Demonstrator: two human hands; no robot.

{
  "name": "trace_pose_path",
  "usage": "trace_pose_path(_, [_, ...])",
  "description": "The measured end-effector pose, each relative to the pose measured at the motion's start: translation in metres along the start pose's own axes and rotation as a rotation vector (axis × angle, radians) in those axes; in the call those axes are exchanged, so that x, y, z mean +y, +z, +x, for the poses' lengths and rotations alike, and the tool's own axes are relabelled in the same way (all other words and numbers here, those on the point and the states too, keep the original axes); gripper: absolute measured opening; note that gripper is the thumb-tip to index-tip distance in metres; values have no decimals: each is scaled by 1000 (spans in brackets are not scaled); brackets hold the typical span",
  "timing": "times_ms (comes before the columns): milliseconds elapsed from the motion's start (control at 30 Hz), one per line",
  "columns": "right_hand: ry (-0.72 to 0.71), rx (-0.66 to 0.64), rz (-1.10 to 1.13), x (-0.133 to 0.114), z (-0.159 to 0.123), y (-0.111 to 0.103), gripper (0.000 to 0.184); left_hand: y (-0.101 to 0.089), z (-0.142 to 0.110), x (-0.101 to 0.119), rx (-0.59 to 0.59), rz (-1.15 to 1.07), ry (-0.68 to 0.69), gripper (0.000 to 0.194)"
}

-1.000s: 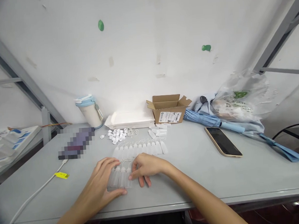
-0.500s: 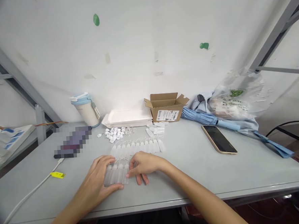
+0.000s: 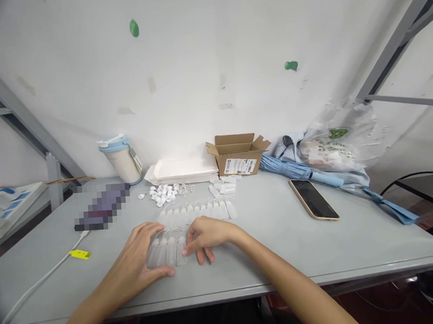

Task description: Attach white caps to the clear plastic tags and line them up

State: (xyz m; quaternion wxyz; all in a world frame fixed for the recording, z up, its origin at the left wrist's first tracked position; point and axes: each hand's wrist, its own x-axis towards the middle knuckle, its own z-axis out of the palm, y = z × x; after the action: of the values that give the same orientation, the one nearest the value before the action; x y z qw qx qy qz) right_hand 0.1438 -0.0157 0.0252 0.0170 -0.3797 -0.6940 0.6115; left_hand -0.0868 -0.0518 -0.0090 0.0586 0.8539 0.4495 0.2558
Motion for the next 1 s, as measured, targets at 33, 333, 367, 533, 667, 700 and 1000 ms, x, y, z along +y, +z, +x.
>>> trace_pose_path(33, [4, -10, -7, 0, 0, 0, 25, 1, -1, 0, -1, 1, -2, 73])
trace_pose_path(333, [11, -36, -47, -1, 0, 3, 31, 6, -3, -1, 20, 4, 27, 69])
trace_pose_path(367, [17, -45, -67, -1, 0, 3, 30, 6, -3, -1, 21, 5, 31, 68])
trace_pose_path(533, [73, -132, -204, -1, 3, 6, 38, 7, -3, 0, 29, 5, 44, 66])
trace_pose_path(667, [74, -102, -231, -2, 4, 10, 38, 7, -3, 2, 21, -13, 21, 65])
trace_pose_path(700, [64, -90, -232, -2, 4, 10, 38, 7, -3, 2, 17, -16, 16, 65])
trace_pose_path(1000, [51, -96, -261, -1, 5, 10, 34, 0, 2, 3, -46, -21, 8, 72])
